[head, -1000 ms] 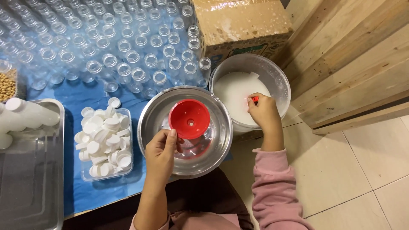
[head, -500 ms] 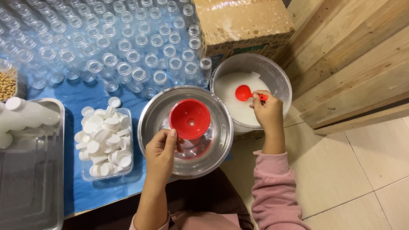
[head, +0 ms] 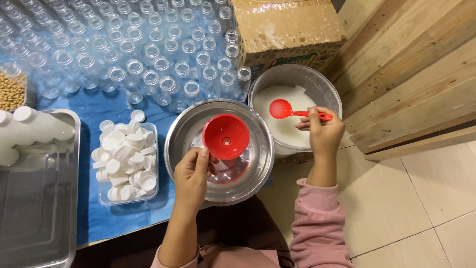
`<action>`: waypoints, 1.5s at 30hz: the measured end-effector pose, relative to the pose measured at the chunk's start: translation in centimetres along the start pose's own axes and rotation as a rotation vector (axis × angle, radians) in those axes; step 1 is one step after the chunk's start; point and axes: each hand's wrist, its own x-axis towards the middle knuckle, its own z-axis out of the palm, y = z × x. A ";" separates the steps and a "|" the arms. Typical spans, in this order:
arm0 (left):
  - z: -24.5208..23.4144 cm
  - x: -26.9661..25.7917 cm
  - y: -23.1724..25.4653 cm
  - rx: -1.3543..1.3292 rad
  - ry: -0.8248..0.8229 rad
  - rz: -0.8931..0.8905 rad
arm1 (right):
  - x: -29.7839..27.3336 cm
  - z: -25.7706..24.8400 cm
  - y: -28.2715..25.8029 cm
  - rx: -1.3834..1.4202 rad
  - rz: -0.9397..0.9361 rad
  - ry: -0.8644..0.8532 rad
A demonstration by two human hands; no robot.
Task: The person scoops a white liquid from a large bucket using a red ladle and pours it into small clear plastic bottles through a red funnel. They then secure the bottles with white caps and place them on a metal tray.
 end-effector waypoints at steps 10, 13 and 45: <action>0.4 0.0 1.3 -0.003 -0.005 0.023 | -5.1 0.5 -12.6 0.086 -0.205 0.058; 0.0 0.0 1.7 0.124 -0.097 -0.094 | -6.9 1.4 -15.6 0.062 -0.208 0.110; 0.1 0.2 0.5 0.100 -0.024 -0.034 | -12.7 3.7 -14.8 0.192 -0.402 -0.200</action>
